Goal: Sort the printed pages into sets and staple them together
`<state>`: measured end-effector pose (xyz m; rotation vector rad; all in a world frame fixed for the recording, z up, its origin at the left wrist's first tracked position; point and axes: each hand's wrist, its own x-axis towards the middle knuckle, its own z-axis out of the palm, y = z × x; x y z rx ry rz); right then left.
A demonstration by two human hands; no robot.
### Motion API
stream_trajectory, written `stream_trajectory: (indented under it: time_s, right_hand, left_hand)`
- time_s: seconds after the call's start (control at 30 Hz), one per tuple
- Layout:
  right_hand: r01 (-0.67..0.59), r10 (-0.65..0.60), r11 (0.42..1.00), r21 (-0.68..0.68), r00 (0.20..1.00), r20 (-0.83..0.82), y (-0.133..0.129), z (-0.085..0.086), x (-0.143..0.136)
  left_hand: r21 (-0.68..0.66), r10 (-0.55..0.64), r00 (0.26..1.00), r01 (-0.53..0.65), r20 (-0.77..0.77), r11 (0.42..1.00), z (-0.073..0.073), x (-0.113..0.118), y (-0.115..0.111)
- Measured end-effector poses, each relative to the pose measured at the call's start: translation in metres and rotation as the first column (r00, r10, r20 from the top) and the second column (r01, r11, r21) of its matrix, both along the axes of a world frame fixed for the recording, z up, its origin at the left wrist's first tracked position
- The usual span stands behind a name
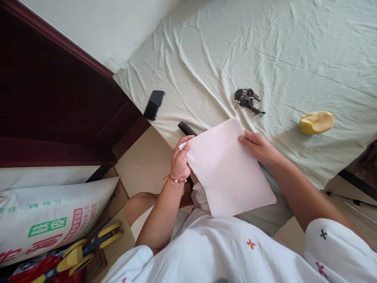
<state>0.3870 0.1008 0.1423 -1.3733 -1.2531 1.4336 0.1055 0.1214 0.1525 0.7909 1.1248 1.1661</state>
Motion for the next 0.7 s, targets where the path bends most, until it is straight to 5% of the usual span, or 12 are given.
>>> stream_trajectory:
  time_s: [0.1, 0.43, 0.7]
  right_hand:
    - [-0.054, 0.028, 0.987, -0.154, 0.986, -0.165, -0.002, 0.001, -0.003]
    - [0.027, -0.084, 0.971, -0.239, 0.969, -0.231, -0.01, -0.004, -0.014]
    - [0.115, -0.134, 0.969, -0.22, 0.988, -0.074, -0.002, -0.001, -0.008]
  left_hand:
    - [0.008, -0.022, 0.999, 0.022, 0.024, 1.0, 0.002, -0.002, -0.002]
    - [0.106, -0.126, 0.99, 0.132, -0.059, 0.986, 0.001, -0.001, 0.005]
    - [0.054, -0.003, 0.996, 0.007, -0.087, 0.998, -0.005, 0.0, 0.011]
